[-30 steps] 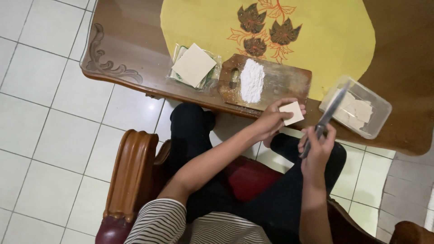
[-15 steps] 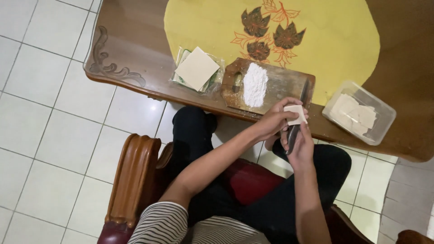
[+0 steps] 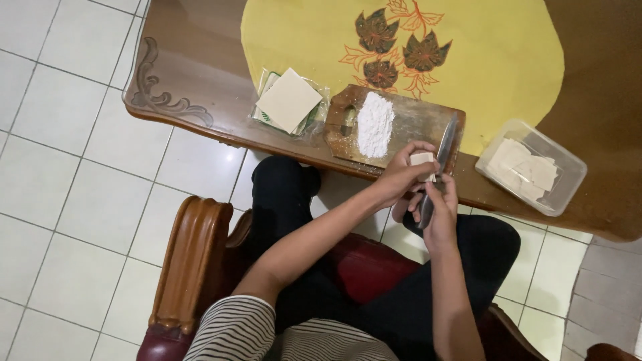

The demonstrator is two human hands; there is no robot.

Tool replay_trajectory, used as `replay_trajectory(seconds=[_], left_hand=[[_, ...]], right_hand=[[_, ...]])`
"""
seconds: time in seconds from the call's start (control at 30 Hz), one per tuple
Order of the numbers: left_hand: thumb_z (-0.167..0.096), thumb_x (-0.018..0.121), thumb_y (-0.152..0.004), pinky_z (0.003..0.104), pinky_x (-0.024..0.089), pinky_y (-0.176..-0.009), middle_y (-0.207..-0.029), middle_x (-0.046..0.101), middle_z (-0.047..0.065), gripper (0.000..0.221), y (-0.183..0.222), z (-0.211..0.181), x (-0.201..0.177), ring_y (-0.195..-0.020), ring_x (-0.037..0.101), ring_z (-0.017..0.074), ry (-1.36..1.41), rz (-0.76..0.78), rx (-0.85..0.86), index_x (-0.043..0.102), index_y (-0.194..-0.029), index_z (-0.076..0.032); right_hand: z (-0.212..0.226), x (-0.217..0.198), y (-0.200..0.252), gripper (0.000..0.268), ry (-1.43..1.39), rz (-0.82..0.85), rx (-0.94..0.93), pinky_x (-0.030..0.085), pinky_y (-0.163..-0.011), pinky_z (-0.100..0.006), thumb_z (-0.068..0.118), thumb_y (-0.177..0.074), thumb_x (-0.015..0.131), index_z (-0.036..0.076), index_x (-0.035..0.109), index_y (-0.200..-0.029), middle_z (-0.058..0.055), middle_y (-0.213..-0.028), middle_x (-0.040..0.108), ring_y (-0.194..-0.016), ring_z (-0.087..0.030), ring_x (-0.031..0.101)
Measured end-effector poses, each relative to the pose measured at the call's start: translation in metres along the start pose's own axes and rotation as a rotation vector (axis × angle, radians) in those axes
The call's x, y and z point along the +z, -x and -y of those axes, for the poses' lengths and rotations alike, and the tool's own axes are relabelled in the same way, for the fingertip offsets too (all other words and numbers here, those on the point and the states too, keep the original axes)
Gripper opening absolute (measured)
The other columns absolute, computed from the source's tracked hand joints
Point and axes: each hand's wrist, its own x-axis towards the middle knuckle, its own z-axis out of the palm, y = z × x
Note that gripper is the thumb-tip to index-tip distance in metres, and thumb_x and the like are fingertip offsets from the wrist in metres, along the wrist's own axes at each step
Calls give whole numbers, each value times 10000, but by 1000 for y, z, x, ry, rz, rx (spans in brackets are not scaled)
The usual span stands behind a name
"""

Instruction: Cutting square food wrappers into smaller pieces by folding and slicing with a knife on a cutting board.

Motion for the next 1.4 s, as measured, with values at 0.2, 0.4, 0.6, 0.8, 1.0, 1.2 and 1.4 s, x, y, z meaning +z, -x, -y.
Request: replay_trajectory(seconds=[0.2,0.4,0.6,0.8,1.0,1.2,1.4], left_hand=[[-33,715,-877,174,412,-358,-998,622,76,462,1,-1,3,-675,604,121,81,-23,4,503,-1288,-22],[-7,671,-940,268,646,-752,-1064,638,94,419,-22,18,-16,-891,734,186,295,47,48,490,-1317,7],[-9,616,-978,351,632,-917,-1178,629,128,515,-30,19,-28,-1014,728,229,404,251,55,436,-1460,-9],[-28,615,-959,449,595,-1009,-1334,613,210,598,-32,15,-31,-1123,713,292,510,400,63,402,-1517,-23],[10,517,-945,449,566,-1034,-1381,586,209,570,-26,13,-29,-1183,685,308,548,495,2,420,-1503,-47],[-13,521,-980,424,574,-1036,-1361,614,212,549,-28,20,-33,-1187,690,308,533,484,-3,409,-1515,-58],[-5,520,-997,440,573,-1056,-1377,597,229,532,-26,18,-34,-1213,675,322,514,461,-7,404,-1515,-51]], right_hand=[[7,4,0,230,-16,-2,4,392,-339,-233,198,-1069,541,136,442,-1267,-167,-929,658,-564,-238,650],[13,1,1,269,-18,-101,-96,433,-380,-224,210,-1066,578,171,420,-1279,-145,-892,649,-566,-207,630],[15,-23,-5,344,51,-240,-241,449,-367,-251,97,-1069,596,136,401,-1350,-159,-865,644,-530,-216,610],[30,-23,0,378,131,-360,-320,452,-392,-246,49,-1060,594,138,371,-1352,-129,-847,608,-533,-189,581],[25,-35,-7,332,131,-352,-343,453,-378,-250,60,-1066,604,93,411,-1334,-133,-849,619,-529,-183,597],[31,-28,-1,347,190,-383,-368,456,-394,-250,32,-1026,608,83,427,-1318,-104,-824,603,-513,-164,584],[54,-48,7,467,440,-526,-541,392,-347,-230,-45,-1003,644,75,400,-1383,-128,-831,612,-464,-139,533]])
